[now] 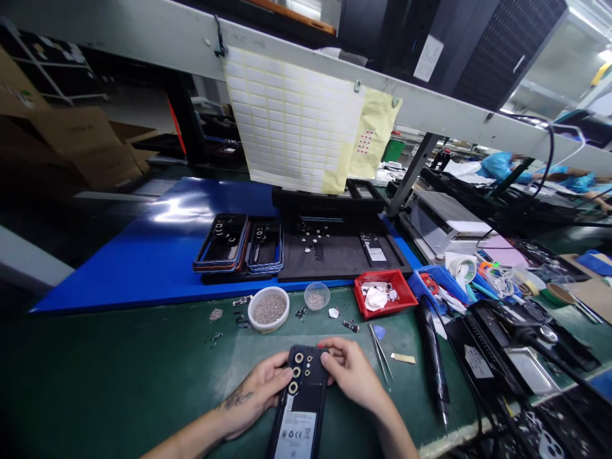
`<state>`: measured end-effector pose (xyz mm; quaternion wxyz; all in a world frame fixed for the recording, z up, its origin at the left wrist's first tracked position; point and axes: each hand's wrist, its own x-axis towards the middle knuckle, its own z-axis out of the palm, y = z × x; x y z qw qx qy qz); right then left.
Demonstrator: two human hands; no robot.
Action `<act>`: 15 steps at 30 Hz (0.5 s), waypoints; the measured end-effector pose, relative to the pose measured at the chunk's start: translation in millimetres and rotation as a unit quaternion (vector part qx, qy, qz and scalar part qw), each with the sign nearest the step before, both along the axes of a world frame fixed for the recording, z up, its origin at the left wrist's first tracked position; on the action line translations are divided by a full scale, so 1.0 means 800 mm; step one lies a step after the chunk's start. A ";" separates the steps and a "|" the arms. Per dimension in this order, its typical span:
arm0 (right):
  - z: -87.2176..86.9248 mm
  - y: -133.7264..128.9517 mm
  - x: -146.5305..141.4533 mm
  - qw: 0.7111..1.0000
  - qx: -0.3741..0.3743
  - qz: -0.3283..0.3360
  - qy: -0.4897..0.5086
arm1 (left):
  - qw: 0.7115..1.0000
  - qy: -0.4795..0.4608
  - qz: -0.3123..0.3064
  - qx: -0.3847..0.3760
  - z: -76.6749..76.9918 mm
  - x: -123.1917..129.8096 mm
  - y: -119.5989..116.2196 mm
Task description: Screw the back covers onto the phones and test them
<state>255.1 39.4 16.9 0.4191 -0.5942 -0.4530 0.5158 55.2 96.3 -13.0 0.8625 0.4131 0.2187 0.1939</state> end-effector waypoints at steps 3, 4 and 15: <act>0.011 -0.001 -0.008 1.000 0.020 0.014 -0.015 | 1.000 0.021 0.007 -0.003 0.010 0.002 0.000; 0.017 -0.003 -0.011 0.999 0.033 0.014 -0.031 | 0.999 0.036 0.012 0.012 0.018 0.002 -0.001; 0.080 -0.076 -0.014 0.935 0.253 -0.041 -0.244 | 0.909 0.186 0.081 0.365 0.131 -0.024 -0.043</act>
